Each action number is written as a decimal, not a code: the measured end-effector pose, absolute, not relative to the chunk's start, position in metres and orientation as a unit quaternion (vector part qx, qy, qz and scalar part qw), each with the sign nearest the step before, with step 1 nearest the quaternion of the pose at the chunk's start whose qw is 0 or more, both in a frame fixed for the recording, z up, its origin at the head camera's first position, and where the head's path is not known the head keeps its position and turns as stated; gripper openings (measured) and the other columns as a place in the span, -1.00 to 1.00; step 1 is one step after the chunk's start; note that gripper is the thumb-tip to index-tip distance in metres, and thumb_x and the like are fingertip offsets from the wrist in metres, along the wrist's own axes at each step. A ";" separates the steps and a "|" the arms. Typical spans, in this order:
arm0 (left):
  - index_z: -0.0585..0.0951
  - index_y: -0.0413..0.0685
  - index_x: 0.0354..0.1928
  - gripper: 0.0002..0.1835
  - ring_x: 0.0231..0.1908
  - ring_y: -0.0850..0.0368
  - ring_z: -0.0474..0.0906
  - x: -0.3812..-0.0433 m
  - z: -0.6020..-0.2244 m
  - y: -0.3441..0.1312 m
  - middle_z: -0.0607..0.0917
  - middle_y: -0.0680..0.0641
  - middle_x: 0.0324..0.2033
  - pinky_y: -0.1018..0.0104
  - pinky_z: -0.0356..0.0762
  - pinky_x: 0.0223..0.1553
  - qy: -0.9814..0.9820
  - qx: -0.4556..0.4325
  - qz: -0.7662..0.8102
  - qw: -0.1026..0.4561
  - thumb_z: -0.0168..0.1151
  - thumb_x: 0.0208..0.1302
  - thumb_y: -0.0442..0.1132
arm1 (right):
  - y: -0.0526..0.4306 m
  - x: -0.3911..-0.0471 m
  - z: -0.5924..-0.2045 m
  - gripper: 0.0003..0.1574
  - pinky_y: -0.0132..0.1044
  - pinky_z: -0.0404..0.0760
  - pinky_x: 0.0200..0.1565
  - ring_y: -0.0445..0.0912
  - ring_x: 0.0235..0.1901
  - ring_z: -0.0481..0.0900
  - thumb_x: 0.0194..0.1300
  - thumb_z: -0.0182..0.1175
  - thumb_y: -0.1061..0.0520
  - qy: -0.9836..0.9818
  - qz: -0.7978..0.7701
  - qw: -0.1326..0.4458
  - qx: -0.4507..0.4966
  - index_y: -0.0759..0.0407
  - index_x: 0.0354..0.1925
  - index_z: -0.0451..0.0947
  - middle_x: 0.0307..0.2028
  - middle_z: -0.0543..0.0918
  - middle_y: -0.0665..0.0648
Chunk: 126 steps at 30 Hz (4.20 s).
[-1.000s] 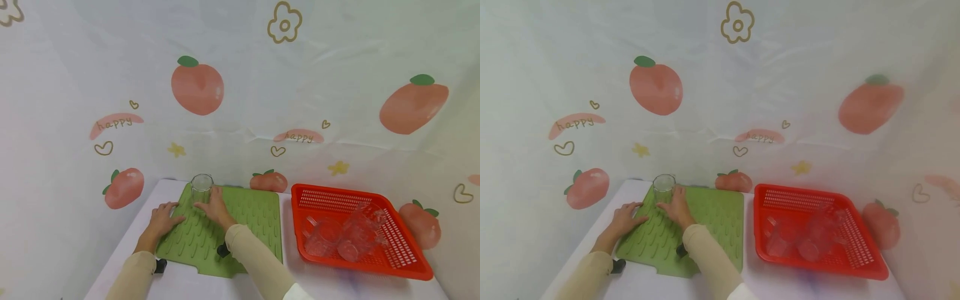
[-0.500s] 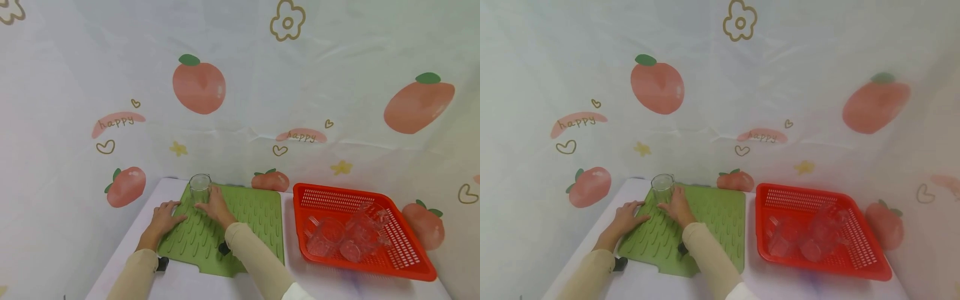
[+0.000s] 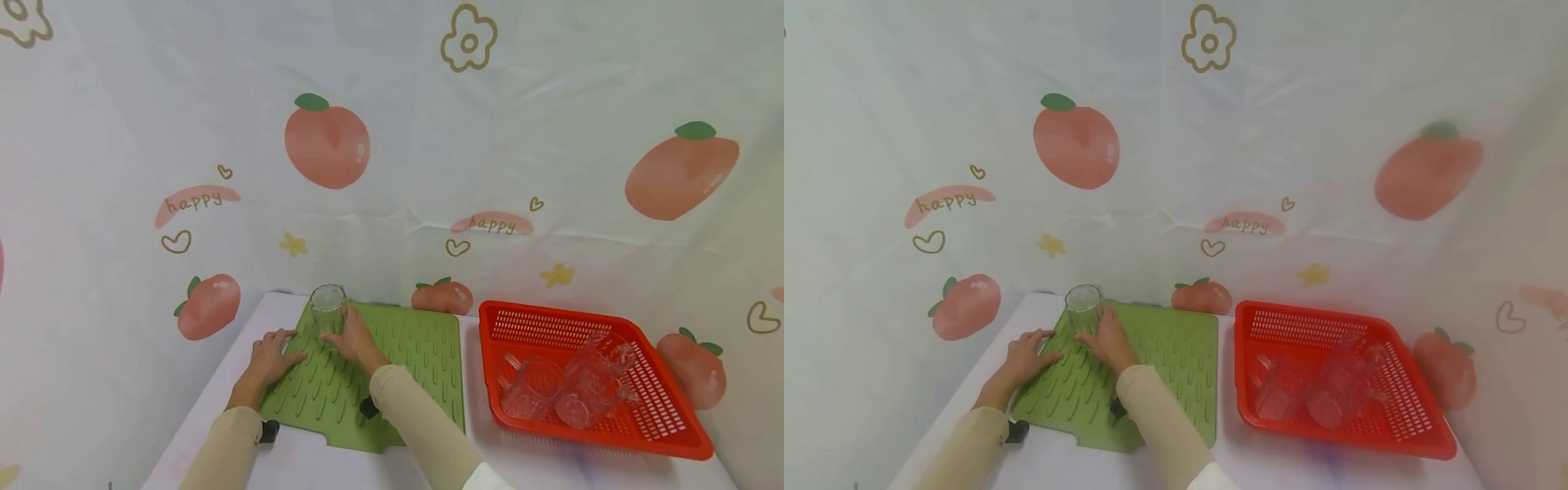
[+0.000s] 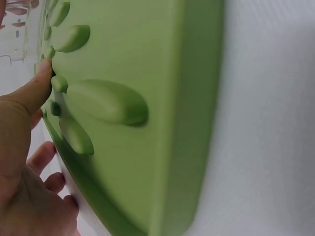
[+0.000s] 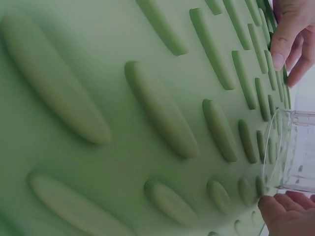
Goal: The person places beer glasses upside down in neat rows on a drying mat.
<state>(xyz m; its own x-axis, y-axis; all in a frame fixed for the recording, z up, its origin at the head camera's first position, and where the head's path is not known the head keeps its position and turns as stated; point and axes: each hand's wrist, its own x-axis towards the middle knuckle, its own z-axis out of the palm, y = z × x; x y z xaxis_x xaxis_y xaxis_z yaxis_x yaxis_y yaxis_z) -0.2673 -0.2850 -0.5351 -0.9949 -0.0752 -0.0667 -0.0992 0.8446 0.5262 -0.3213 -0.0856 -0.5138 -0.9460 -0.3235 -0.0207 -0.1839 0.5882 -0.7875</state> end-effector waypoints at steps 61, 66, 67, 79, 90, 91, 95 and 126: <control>0.11 0.00 0.47 -0.08 0.40 -0.56 -0.37 -0.266 -0.543 -0.288 -0.10 -0.39 0.46 -0.53 -0.34 0.27 0.962 -0.009 0.264 0.063 0.16 0.20 0.29 | 0.012 -0.290 -0.449 0.19 0.28 -0.10 0.43 0.25 0.51 -0.28 0.14 -0.19 -0.67 0.973 -0.064 -0.088 -0.202 -0.12 0.52 -0.16 0.52 -0.16 0.21; 0.12 -0.02 0.46 -0.08 0.39 -0.57 -0.36 -0.263 -0.540 -0.288 -0.09 -0.41 0.45 -0.54 -0.32 0.25 0.962 -0.009 0.265 0.061 0.17 0.20 0.28 | 0.027 -0.284 -0.437 0.17 0.31 -0.10 0.41 0.24 0.51 -0.27 0.16 -0.13 -0.64 0.970 -0.089 -0.091 -0.209 -0.11 0.51 -0.13 0.52 -0.17 0.20; 0.12 -0.02 0.46 -0.08 0.39 -0.57 -0.36 -0.262 -0.540 -0.288 -0.09 -0.41 0.45 -0.55 -0.32 0.25 0.962 -0.008 0.266 0.061 0.17 0.20 0.27 | 0.031 -0.283 -0.435 0.17 0.31 -0.08 0.41 0.24 0.51 -0.26 0.16 -0.13 -0.64 0.969 -0.090 -0.092 -0.210 -0.11 0.51 -0.13 0.52 -0.17 0.20; 0.12 0.00 0.47 -0.08 0.39 -0.57 -0.37 -0.266 -0.543 -0.288 -0.10 -0.40 0.46 -0.54 -0.34 0.25 0.962 -0.003 0.267 0.060 0.16 0.19 0.30 | 0.068 -0.276 -0.427 0.17 0.34 -0.12 0.40 0.25 0.50 -0.30 0.13 -0.11 -0.64 0.975 -0.098 -0.082 -0.184 -0.16 0.51 -0.13 0.53 -0.20 0.16; 0.11 0.00 0.47 -0.07 0.39 -0.58 -0.38 -0.269 -0.546 -0.291 -0.11 -0.40 0.46 -0.55 -0.34 0.24 0.962 -0.002 0.268 0.061 0.17 0.18 0.30 | 0.098 -0.271 -0.420 0.19 0.37 -0.18 0.39 0.26 0.49 -0.27 0.14 -0.10 -0.64 0.973 -0.098 -0.085 -0.189 -0.16 0.52 -0.20 0.53 -0.24 0.15; 0.12 0.00 0.46 -0.07 0.39 -0.58 -0.37 -0.269 -0.545 -0.291 -0.10 -0.41 0.45 -0.55 -0.34 0.23 0.962 0.001 0.269 0.058 0.18 0.18 0.29 | 0.101 -0.270 -0.420 0.19 0.37 -0.18 0.39 0.26 0.49 -0.26 0.14 -0.08 -0.63 0.973 -0.099 -0.088 -0.189 -0.15 0.52 -0.18 0.53 -0.23 0.15; 0.13 -0.01 0.46 -0.08 0.39 -0.59 -0.37 -0.270 -0.541 -0.290 -0.09 -0.41 0.45 -0.56 -0.34 0.23 0.960 0.008 0.276 0.052 0.18 0.19 0.28 | 0.113 -0.265 -0.418 0.17 0.35 -0.19 0.40 0.26 0.50 -0.29 0.17 -0.08 -0.60 0.974 -0.100 -0.088 -0.182 -0.14 0.52 -0.18 0.53 -0.23 0.16; 0.09 -0.04 0.47 -0.07 0.39 -0.59 -0.40 -0.266 -0.541 -0.287 -0.12 -0.42 0.45 -0.54 -0.36 0.24 0.960 0.002 0.273 0.064 0.16 0.20 0.28 | 0.211 -0.230 -0.400 0.23 0.38 -0.09 0.37 0.30 0.47 -0.22 0.10 0.10 -0.54 0.985 -0.062 -0.050 -0.152 -0.07 0.51 -0.12 0.51 -0.13 0.22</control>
